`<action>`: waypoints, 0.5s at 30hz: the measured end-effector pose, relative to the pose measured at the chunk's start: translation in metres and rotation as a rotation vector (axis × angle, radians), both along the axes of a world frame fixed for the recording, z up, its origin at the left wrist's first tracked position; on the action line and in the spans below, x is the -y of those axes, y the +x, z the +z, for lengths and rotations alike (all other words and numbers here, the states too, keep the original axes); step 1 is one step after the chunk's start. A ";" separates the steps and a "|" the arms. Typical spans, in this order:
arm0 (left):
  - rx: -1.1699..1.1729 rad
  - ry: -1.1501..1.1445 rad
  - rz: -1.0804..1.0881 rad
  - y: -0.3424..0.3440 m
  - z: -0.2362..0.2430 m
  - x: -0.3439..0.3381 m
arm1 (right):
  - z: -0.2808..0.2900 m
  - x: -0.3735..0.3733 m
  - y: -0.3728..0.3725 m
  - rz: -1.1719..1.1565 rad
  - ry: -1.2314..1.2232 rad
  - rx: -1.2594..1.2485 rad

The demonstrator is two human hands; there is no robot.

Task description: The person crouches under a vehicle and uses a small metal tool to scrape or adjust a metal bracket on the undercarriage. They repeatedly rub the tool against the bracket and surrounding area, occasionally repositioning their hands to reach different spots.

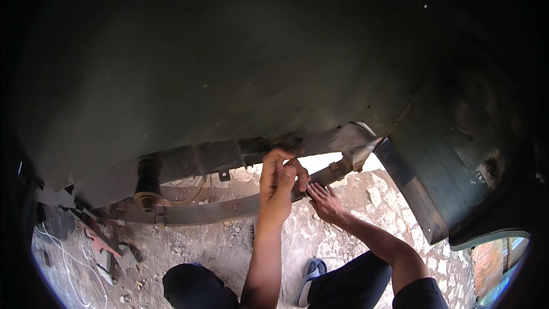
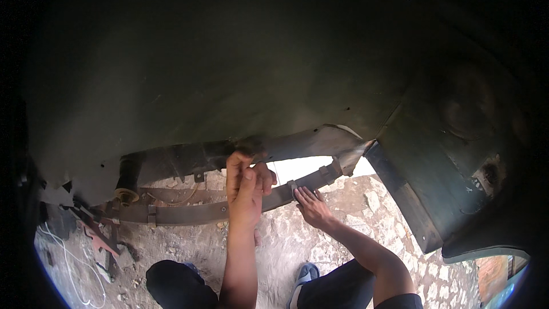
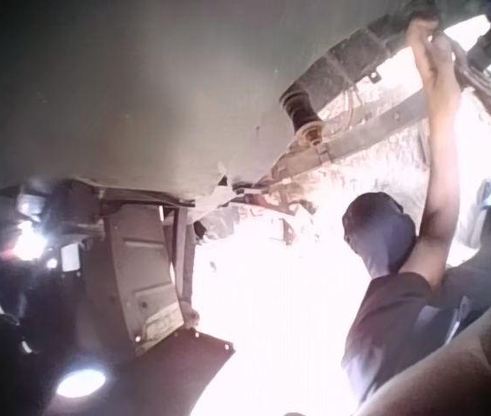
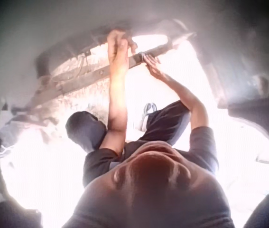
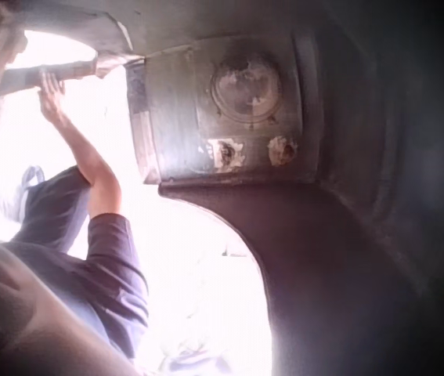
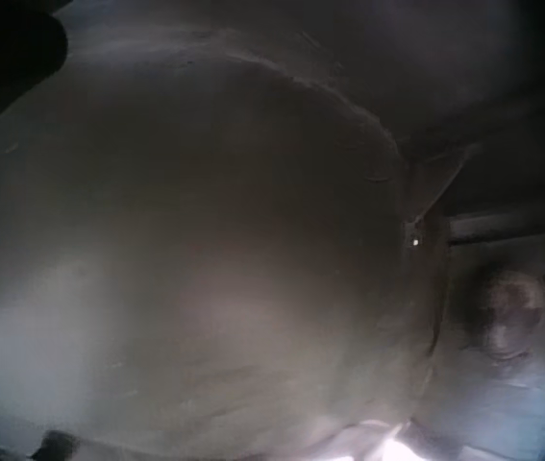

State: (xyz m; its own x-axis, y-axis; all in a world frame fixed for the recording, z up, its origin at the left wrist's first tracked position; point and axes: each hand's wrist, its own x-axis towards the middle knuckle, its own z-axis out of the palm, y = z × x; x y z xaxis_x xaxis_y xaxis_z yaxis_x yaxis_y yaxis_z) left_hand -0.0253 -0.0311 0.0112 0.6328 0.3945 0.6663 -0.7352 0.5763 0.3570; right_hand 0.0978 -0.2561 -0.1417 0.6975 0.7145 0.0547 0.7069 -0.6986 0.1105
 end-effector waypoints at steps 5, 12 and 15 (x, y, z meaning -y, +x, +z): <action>0.032 0.009 0.021 -0.003 0.001 -0.001 | 0.003 -0.005 0.000 0.014 0.012 -0.004; 0.025 0.070 0.066 0.001 -0.002 0.001 | 0.015 -0.033 0.023 -0.083 -0.037 -0.027; 0.029 0.073 0.085 0.001 -0.003 -0.005 | 0.007 -0.033 0.024 -0.085 -0.041 -0.018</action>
